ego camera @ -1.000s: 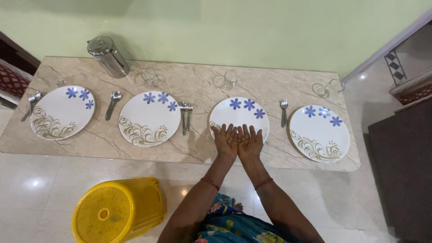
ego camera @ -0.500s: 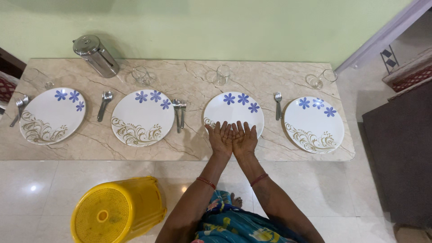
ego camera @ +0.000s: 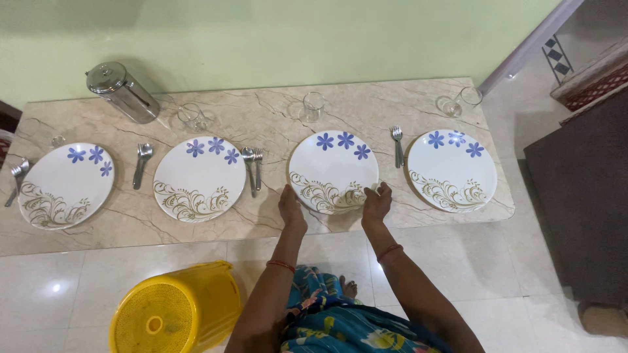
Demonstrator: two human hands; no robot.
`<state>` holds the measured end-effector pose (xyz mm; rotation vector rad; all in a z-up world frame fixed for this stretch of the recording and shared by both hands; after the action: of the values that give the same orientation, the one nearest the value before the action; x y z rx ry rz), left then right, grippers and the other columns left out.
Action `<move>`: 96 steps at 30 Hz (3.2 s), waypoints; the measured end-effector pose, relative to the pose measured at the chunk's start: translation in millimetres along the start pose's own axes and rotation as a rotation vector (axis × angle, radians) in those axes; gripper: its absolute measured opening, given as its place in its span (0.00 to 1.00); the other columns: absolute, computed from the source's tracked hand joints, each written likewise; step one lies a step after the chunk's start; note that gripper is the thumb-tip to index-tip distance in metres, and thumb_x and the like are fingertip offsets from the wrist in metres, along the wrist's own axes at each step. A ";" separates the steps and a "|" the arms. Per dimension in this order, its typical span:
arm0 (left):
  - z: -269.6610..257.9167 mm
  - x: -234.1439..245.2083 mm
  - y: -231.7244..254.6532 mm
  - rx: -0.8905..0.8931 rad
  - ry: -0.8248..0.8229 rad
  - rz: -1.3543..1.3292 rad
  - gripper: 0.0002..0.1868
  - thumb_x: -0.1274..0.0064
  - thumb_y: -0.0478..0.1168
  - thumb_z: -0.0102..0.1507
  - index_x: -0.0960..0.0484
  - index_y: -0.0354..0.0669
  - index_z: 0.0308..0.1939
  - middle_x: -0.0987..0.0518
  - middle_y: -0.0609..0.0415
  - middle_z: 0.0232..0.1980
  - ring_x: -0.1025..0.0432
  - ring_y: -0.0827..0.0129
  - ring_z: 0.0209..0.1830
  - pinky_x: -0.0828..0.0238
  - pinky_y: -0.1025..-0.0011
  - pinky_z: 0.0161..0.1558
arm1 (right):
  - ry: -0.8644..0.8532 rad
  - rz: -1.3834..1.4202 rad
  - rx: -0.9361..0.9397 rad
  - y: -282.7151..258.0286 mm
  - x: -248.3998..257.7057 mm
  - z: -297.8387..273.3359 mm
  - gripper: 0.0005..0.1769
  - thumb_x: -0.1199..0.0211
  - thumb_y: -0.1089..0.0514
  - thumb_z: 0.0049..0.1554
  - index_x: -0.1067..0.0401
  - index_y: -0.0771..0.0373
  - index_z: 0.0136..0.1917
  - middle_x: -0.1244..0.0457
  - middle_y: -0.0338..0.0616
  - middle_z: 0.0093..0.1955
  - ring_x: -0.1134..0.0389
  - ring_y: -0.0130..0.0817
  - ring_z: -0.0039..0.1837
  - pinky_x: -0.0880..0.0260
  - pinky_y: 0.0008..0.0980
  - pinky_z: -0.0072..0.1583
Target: The person wipes a series of plates with a cloth after moving silverware aside.
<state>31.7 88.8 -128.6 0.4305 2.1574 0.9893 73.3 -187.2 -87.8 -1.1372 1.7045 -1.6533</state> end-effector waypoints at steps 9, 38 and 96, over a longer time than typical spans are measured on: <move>12.8 2.3 -5.7 0.027 -0.009 0.152 0.17 0.47 0.42 0.72 0.21 0.25 0.51 0.26 0.51 0.41 0.32 0.68 0.37 0.31 0.66 0.41 | -0.016 -0.155 -0.048 6.7 0.1 14.9 0.33 0.26 0.65 0.47 0.31 0.72 0.65 0.32 0.53 0.57 0.30 0.39 0.56 0.31 0.35 0.59; -15.4 43.5 14.8 0.085 -0.021 0.182 0.15 0.46 0.31 0.66 0.22 0.34 0.57 0.18 0.51 0.46 0.24 0.71 0.40 0.24 0.71 0.39 | -0.261 0.196 -0.191 41.0 -14.2 -18.7 0.14 0.33 0.71 0.53 0.33 0.66 0.51 0.34 0.44 0.38 0.38 0.27 0.35 0.40 0.29 0.36; -32.1 28.1 32.5 -0.095 0.111 0.470 0.17 0.43 0.34 0.65 0.22 0.27 0.55 0.20 0.45 0.48 0.21 0.64 0.39 0.20 0.64 0.40 | 0.478 0.981 -0.578 33.2 122.4 98.6 0.05 0.38 0.68 0.59 0.31 0.73 0.47 0.34 0.52 0.38 0.34 0.39 0.32 0.35 0.34 0.33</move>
<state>-10.7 108.8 -102.6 0.8814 2.1395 1.3919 83.1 -346.0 -109.7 0.0428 2.5415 -0.8348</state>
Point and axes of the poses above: each hand's wrist, its own z-axis towards the middle knuckle, its own x-axis out of the back of the hand, y = z × x, the point moved 5 cm from there along z, towards the middle knuckle
